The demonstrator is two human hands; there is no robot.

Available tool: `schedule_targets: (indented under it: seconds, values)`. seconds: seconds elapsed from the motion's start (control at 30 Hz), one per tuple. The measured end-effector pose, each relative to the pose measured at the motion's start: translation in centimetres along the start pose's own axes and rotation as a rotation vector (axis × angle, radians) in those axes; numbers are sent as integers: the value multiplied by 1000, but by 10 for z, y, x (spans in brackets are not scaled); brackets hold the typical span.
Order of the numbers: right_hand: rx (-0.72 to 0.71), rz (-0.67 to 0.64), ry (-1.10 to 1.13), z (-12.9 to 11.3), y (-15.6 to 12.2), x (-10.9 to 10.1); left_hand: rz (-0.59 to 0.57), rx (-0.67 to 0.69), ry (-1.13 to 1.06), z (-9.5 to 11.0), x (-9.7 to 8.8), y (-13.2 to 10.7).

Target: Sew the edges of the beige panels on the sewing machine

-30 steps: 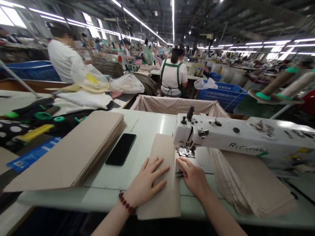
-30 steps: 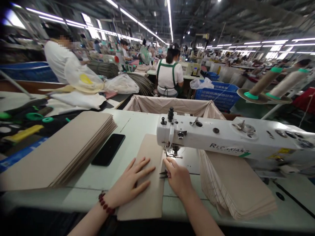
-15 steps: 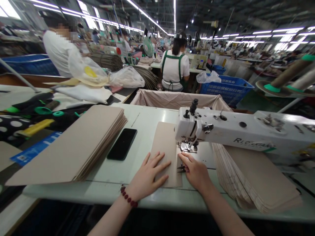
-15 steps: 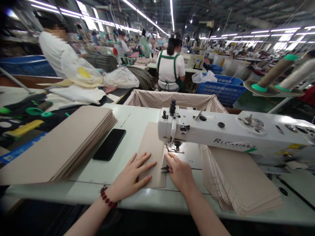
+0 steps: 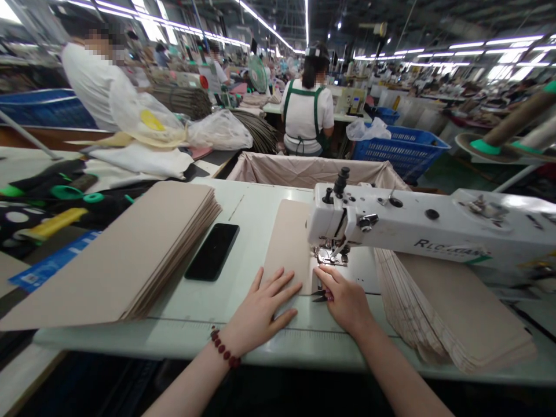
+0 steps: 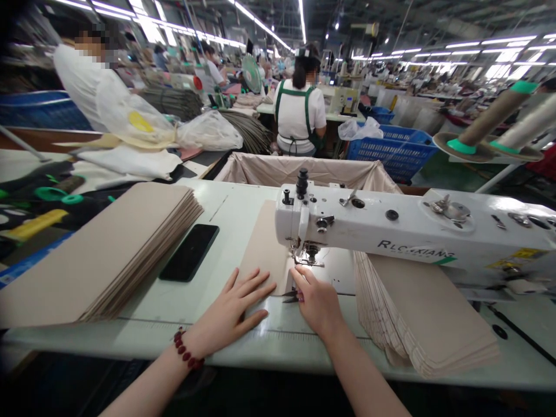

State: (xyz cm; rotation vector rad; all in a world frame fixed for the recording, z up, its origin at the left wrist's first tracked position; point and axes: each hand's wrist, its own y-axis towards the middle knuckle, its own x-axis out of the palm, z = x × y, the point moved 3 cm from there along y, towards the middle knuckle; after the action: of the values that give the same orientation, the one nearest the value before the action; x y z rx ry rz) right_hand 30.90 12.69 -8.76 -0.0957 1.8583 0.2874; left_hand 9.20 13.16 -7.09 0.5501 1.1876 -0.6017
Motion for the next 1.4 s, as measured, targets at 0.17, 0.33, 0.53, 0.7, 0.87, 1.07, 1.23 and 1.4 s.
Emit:
schedule_targets:
  seconds: [0.17, 0.33, 0.53, 0.7, 0.87, 1.07, 1.23, 1.4]
  values:
    - [-1, -2, 12, 0, 0, 0, 0, 36, -10, -1, 2, 10]
    - [-9, -2, 7, 0, 0, 1, 11, 58, -29, -5, 4, 24]
    - [-7, 6, 11, 2, 1, 4, 5, 52, -15, -13, 7, 44]
    - [-11, 10, 27, 3, 2, 4, 5, 39, -6, -22, 10, 60]
    - [-15, 13, 36, 2, 1, 1, 34, 33, -19, -27, 11, 68]
    - [-2, 21, 40, 4, 1, 4, 56, 34, -50, -27, 10, 68]
    - [3, 17, 56, 4, 2, 4, 79, 30, -45, -26, 11, 66]
    - [20, 19, 42, 2, 2, 2, 100, 36, -28, -24, 11, 64]
